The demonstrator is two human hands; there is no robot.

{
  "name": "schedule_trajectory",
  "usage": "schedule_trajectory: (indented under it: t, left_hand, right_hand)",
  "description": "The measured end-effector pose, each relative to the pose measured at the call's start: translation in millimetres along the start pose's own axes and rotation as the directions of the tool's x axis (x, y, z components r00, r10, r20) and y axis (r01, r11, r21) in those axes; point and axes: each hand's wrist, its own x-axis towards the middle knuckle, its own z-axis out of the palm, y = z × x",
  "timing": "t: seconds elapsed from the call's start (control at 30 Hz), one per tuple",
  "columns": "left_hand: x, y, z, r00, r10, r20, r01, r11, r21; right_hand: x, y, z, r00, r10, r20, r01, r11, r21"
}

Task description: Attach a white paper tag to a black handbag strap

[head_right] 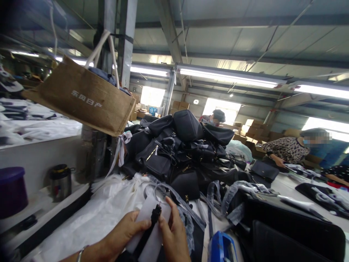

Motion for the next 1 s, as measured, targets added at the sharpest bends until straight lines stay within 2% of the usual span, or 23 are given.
schedule_trajectory:
  t: [0.17, 0.27, 0.4, 0.57, 0.67, 0.8, 0.87, 0.93, 1.0]
  left_hand:
    - [2.3, 4.6, 0.1, 0.999, -0.002, 0.052, 0.004, 0.999, -0.042]
    - [3.0, 5.1, 1.3, 0.999, 0.002, 0.05, -0.001, 1.0, -0.027]
    - [0.6, 4.4, 5.3, 0.999, 0.012, 0.044, -0.01, 0.999, -0.046]
    - [-2.6, 6.6, 10.1, 0.997, -0.007, 0.072, 0.011, 0.999, -0.052]
    - [-0.8, 8.3, 10.9, 0.995, -0.025, 0.097, 0.03, 0.999, -0.042]
    - [2.6, 8.0, 9.7, 0.994, -0.028, 0.103, 0.029, 1.0, -0.003]
    - [3.0, 7.3, 8.8, 0.993, -0.028, 0.116, 0.027, 1.0, 0.013]
    - [2.8, 6.6, 7.9, 0.991, -0.016, 0.136, 0.014, 1.0, 0.019]
    - [2.8, 5.4, 7.1, 0.989, -0.002, 0.146, -0.002, 1.0, 0.027]
  right_hand:
    - [2.0, -13.9, -8.2, 0.984, -0.13, 0.122, 0.156, 0.96, -0.231]
    - [0.4, -21.4, -14.6, 0.964, -0.153, 0.216, 0.207, 0.946, -0.25]
    - [0.5, -23.8, -20.9, 0.954, -0.186, 0.235, 0.244, 0.938, -0.247]
    - [1.6, -27.4, -22.9, 0.919, -0.257, 0.3, 0.368, 0.832, -0.414]
    - [2.3, -29.8, -23.3, 0.914, -0.279, 0.293, 0.396, 0.765, -0.508]
    - [4.1, -31.1, -22.2, 0.923, -0.288, 0.254, 0.383, 0.743, -0.549]
    - [5.6, -29.2, -19.7, 0.941, -0.271, 0.201, 0.337, 0.792, -0.509]
    - [7.1, -24.6, -16.5, 0.979, -0.183, 0.089, 0.203, 0.889, -0.41]
    - [7.3, -18.5, -14.2, 0.999, -0.032, -0.021, 0.026, 0.963, -0.27]
